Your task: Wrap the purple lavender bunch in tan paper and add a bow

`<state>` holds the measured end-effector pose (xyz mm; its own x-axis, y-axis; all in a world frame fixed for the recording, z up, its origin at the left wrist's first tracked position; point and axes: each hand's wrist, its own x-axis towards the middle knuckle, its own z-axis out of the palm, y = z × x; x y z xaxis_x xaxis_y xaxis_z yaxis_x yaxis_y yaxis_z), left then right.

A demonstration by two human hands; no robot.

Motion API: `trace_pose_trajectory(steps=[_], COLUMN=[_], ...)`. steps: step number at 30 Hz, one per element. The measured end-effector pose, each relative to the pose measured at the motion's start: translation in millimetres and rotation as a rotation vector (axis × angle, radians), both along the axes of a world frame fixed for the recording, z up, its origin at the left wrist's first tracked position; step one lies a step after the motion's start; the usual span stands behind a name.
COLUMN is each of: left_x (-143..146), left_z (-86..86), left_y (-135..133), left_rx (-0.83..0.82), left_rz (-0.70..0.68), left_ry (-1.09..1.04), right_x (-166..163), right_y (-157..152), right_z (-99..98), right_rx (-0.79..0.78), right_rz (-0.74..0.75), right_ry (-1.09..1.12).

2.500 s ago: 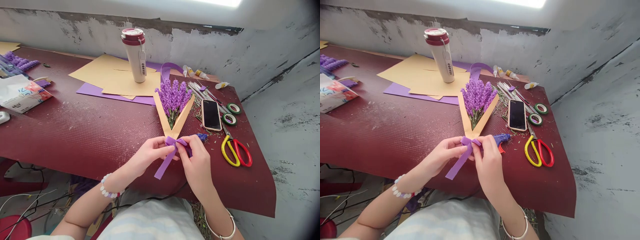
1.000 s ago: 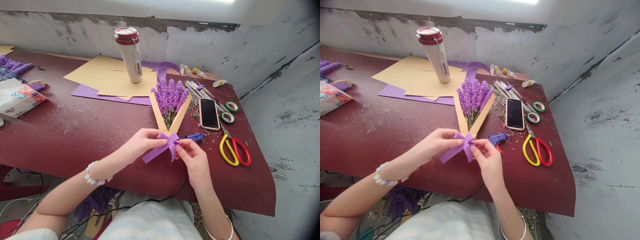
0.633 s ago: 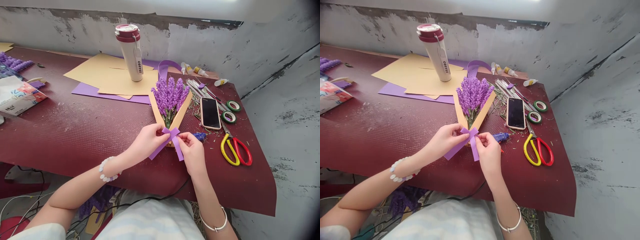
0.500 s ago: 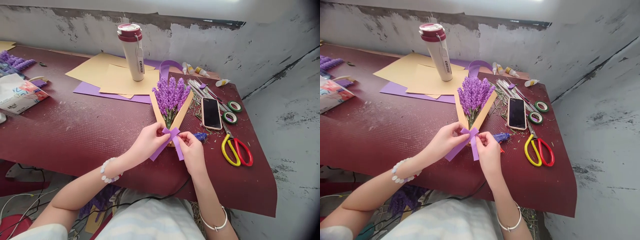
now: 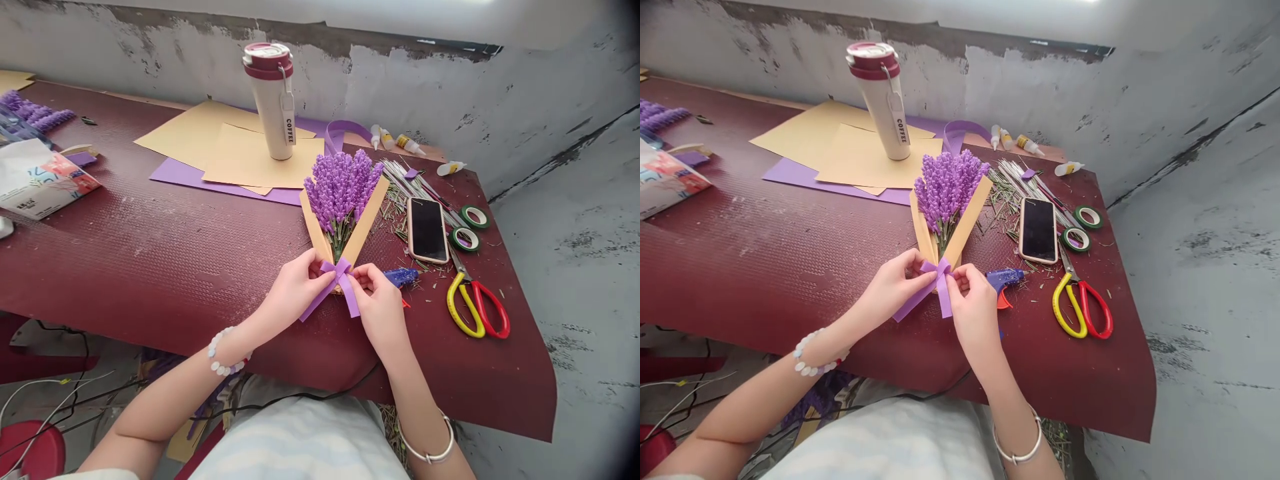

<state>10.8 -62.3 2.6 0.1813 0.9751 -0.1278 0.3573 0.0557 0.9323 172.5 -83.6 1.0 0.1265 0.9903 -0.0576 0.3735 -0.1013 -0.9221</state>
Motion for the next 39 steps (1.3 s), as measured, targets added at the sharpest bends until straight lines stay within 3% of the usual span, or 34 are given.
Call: trace_pose_trajectory(steps=[5,9,14,22,26,29,32,35,39], left_x=[-5.2,-11.7,-5.5,9.6,10.5,10.2,10.0,8.9,3.7], left_z=[-3.7,5.2,8.1,-5.6,-8.3,-10.2,-11.8,-10.5,-2.8], left_y=[-2.4,6.5,18.5,15.8,15.0,13.9,13.0,15.1,23.8], left_rx=[0.001,-0.048,-0.223,-0.22,-0.23,-0.209,-0.197,-0.214,-0.363], left_rz=[0.099,-0.007,-0.161,-0.076,-0.062,-0.071,-0.077,-0.083,-0.144], left_ry=[0.177,0.389,0.199,0.091,0.053,0.02,-0.002,0.007,-0.071], right_x=[-0.9,2.2,12.3,24.3,34.5,37.2,33.0,27.3,24.7], right_y=[-0.3,0.9,3.6,5.7,3.4,-0.5,-4.3,-8.6,-13.8], right_z=[-2.3,-4.2,-2.2,2.0,11.5,13.5,6.9,-0.5,-2.8], right_rx=[0.0,0.002,0.028,0.111,0.354,0.552,0.619,0.704,0.799], right_rz=[0.0,-0.015,-0.017,0.037,0.091,0.231,0.318,0.301,0.3], right_ry=[-0.02,-0.012,-0.095,-0.266,-0.424,-0.627,-0.772,-0.922,-1.078])
